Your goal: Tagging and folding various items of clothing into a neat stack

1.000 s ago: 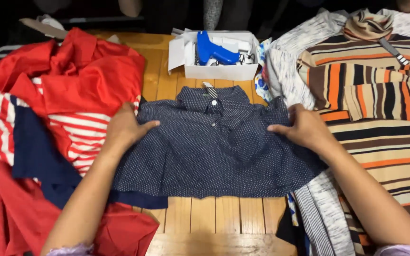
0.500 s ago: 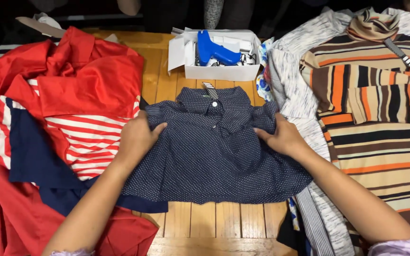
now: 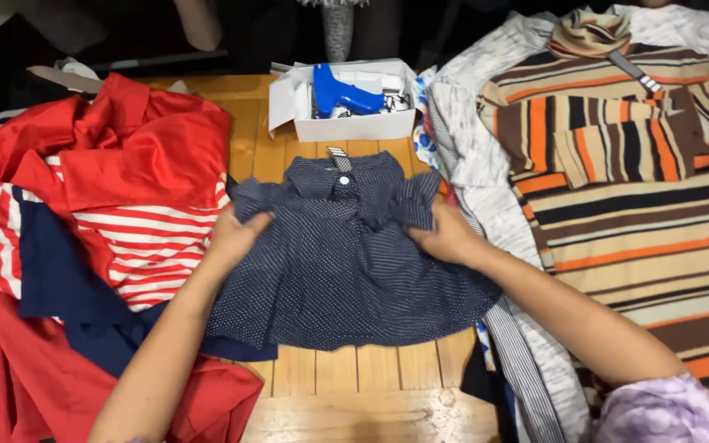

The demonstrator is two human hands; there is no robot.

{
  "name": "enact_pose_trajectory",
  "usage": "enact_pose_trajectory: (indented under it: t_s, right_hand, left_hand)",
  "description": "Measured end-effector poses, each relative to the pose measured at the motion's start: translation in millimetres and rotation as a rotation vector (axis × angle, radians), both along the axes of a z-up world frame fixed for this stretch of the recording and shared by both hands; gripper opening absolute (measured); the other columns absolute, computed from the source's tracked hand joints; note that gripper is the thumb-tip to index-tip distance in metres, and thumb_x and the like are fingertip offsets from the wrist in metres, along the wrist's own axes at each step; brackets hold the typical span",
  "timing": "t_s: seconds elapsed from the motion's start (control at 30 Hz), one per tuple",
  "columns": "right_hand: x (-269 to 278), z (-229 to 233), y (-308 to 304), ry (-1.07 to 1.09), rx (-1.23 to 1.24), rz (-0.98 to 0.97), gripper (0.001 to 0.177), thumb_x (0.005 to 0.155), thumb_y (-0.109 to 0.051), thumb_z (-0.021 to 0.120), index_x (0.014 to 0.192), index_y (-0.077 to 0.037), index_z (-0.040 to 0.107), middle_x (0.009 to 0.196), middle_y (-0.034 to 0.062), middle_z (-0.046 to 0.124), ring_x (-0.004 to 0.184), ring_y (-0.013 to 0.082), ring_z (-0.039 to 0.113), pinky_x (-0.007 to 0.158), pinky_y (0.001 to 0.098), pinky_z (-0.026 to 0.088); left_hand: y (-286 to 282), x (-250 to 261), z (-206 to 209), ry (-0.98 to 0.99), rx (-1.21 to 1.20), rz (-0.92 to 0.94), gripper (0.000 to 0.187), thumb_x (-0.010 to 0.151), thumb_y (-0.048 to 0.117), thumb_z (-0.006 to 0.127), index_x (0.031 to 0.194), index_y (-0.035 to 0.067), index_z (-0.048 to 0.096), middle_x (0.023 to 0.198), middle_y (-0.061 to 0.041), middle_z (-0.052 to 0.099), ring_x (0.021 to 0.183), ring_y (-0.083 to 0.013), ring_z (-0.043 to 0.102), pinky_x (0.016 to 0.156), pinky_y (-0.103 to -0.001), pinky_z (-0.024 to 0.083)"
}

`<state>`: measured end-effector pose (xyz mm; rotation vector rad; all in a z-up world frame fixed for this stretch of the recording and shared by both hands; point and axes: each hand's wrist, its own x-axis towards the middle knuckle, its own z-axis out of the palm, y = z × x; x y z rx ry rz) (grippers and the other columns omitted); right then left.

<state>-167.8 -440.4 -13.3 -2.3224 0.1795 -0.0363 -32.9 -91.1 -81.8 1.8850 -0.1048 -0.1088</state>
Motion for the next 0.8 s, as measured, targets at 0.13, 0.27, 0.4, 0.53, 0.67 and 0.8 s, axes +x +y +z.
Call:
enact_pose_trajectory:
  t_s: [0.13, 0.27, 0.4, 0.53, 0.67, 0.8]
  right_hand:
    - [8.0, -12.5, -39.1, -0.252, 0.487, 0.136, 0.054, 0.076, 0.013, 0.069, 0.128, -0.003, 0.066, 0.118, 0.0216, 0.071, 0.116, 0.0316, 0.064, 0.099, 0.0499, 0.055]
    - [-7.5, 50.3, -79.7, -0.365, 0.41, 0.119, 0.054, 0.081, 0.014, 0.068, 0.132, 0.0, 0.061, 0.12, 0.0224, 0.068, 0.116, 0.0319, 0.062, 0.099, 0.0516, 0.054]
    - [-27.4, 95.4, -149.1, -0.415, 0.324, 0.016, 0.052, 0.087, 0.009, 0.071, 0.137, -0.003, 0.06, 0.124, 0.0188, 0.066, 0.119, 0.0288, 0.061, 0.099, 0.0487, 0.054]
    - [-64.0, 129.7, -217.0, -0.436, 0.167, -0.143, 0.049, 0.087, -0.007, 0.075, 0.131, -0.006, 0.056, 0.131, 0.007, 0.064, 0.118, 0.017, 0.06, 0.111, 0.0304, 0.046]
    - [-90.0, 151.3, -300.4, -0.497, 0.082, -0.213, 0.06, 0.088, 0.0, 0.074, 0.14, -0.007, 0.045, 0.139, 0.0081, 0.058, 0.126, 0.0194, 0.055, 0.113, 0.033, 0.046]
    - [-91.6, 174.6, -406.6, -0.484, -0.093, -0.508, 0.037, 0.097, -0.028, 0.087, 0.127, -0.021, 0.067, 0.132, -0.0063, 0.071, 0.115, 0.0106, 0.069, 0.098, 0.0293, 0.061]
  left_hand:
    - [-14.5, -31.5, 72.9, -0.032, -0.275, 0.03, 0.034, 0.08, 0.012, 0.081, 0.112, 0.007, 0.07, 0.098, -0.006, 0.065, 0.095, -0.0212, 0.062, 0.088, -0.039, 0.053]
    - [-50.6, -50.4, 129.5, -0.035, -0.492, 0.076, 0.03, 0.081, 0.015, 0.079, 0.107, 0.017, 0.063, 0.097, 0.002, 0.064, 0.089, -0.0122, 0.064, 0.078, -0.026, 0.055]
    - [-106.7, -56.1, 168.6, -0.029, -0.603, 0.093, 0.028, 0.079, 0.015, 0.08, 0.103, 0.017, 0.067, 0.092, 0.001, 0.066, 0.082, -0.0112, 0.066, 0.068, -0.025, 0.056]
    - [-177.2, -50.4, 189.1, 0.056, -0.684, 0.077, 0.038, 0.075, 0.015, 0.077, 0.112, 0.009, 0.07, 0.106, -0.006, 0.076, 0.094, -0.0183, 0.072, 0.087, -0.028, 0.058]
    - [-269.8, -45.6, 213.0, 0.091, -0.764, 0.057, 0.042, 0.071, 0.013, 0.077, 0.112, 0.006, 0.071, 0.106, -0.008, 0.077, 0.094, -0.0214, 0.074, 0.087, -0.032, 0.06]
    - [-360.1, -5.6, 216.3, -0.117, -0.987, -0.227, 0.033, 0.08, 0.004, 0.071, 0.113, 0.006, 0.068, 0.107, -0.013, 0.076, 0.099, -0.0271, 0.074, 0.091, -0.037, 0.06]
